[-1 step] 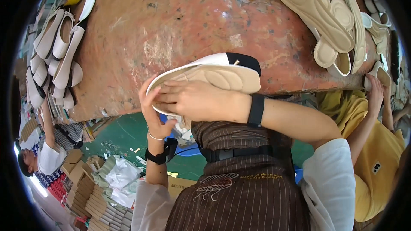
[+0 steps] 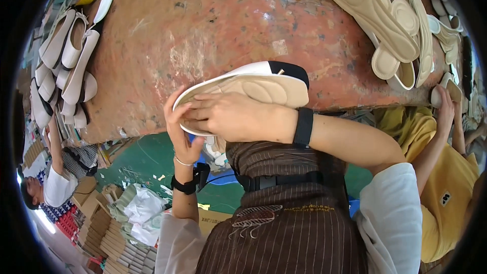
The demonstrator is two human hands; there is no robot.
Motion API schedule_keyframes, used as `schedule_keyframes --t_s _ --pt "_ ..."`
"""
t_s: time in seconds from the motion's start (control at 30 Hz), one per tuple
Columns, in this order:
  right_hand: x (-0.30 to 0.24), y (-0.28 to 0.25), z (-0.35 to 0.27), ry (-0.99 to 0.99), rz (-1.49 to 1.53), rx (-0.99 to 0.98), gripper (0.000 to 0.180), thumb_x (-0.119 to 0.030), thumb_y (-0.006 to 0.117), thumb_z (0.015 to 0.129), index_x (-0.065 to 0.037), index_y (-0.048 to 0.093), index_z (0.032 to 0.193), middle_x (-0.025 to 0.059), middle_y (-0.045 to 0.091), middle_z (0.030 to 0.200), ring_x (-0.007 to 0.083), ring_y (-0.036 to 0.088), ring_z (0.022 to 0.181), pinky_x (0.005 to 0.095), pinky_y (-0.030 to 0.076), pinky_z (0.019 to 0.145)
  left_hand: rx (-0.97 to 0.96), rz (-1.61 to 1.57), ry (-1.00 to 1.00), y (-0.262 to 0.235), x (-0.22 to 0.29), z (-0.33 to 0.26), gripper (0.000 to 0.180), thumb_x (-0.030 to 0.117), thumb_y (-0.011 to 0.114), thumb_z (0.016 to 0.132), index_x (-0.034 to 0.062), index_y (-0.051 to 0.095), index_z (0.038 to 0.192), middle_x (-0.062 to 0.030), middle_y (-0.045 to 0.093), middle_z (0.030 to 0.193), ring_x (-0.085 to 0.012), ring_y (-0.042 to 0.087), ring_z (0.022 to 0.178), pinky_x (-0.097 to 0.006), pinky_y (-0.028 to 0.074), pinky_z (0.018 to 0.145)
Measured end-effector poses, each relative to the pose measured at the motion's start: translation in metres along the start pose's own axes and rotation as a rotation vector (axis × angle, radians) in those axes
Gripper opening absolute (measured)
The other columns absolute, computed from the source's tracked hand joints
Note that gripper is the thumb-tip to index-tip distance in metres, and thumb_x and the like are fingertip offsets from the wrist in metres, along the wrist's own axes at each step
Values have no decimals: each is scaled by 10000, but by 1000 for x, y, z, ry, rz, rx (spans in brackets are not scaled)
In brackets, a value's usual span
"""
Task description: Inserting insoles into shoes and inspecting them on a production line.
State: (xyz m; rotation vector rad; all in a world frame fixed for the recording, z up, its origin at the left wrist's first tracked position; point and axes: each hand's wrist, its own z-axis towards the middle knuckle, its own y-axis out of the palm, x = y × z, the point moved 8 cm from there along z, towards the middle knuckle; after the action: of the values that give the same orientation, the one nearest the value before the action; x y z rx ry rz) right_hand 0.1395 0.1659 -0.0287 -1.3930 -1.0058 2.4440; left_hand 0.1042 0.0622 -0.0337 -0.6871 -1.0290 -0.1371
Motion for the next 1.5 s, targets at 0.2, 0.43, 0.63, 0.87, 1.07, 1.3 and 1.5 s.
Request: schedule_keyframes --t_s 0.2,0.43,0.63,0.87,1.07,1.3,1.5 --pt "-3 11 3 157 -300 -101 320 -147 613 781 -42 745 1053 111 630 1309 230 526 1303 366 331 1163 119 26 -148 4 -14 -7 268 272 541 913 25 506 1011 -278 547 1306 -397 549 1173 -456 414 1009" --pt "-5 -17 -15 274 -377 -39 253 -135 626 751 -63 771 946 113 688 1201 253 570 1260 411 318 1166 222 41 -199 8 -4 -4 202 170 506 881 26 445 1008 -274 545 1271 -385 551 1130 -458 409 1003" --pt "-2 -107 -54 426 -587 478 451 -66 693 713 9 656 1155 178 653 1149 327 565 1199 448 376 1079 187 275 -437 42 42 -14 535 121 652 861 -67 432 1311 -240 561 1147 -376 562 1059 -436 435 964" --pt "26 -76 -74 933 -287 200 1040 -104 830 581 153 266 1416 258 489 1182 403 484 1095 470 409 899 -244 403 -592 74 12 51 663 301 848 743 -65 456 1132 -305 598 1048 -466 627 898 -472 516 767" --pt "49 -85 -68 942 -369 143 846 -251 931 519 70 466 1149 213 562 1086 378 545 1031 445 431 873 -243 224 -593 73 -11 64 516 231 900 676 -32 525 914 -215 668 784 -320 678 761 -405 527 682" --pt "79 -97 -79 1119 -273 357 745 -455 914 567 4 521 1003 188 663 758 391 676 723 462 515 618 -50 20 -603 65 -21 58 247 120 782 803 -25 588 851 -176 621 684 -183 486 555 -324 437 555" --pt "79 -105 -72 1158 -294 342 691 -395 878 657 -1 522 1098 194 676 767 414 675 712 462 520 622 68 127 -726 61 -18 57 208 152 685 866 -45 617 861 -223 624 674 -322 611 583 -398 457 580"
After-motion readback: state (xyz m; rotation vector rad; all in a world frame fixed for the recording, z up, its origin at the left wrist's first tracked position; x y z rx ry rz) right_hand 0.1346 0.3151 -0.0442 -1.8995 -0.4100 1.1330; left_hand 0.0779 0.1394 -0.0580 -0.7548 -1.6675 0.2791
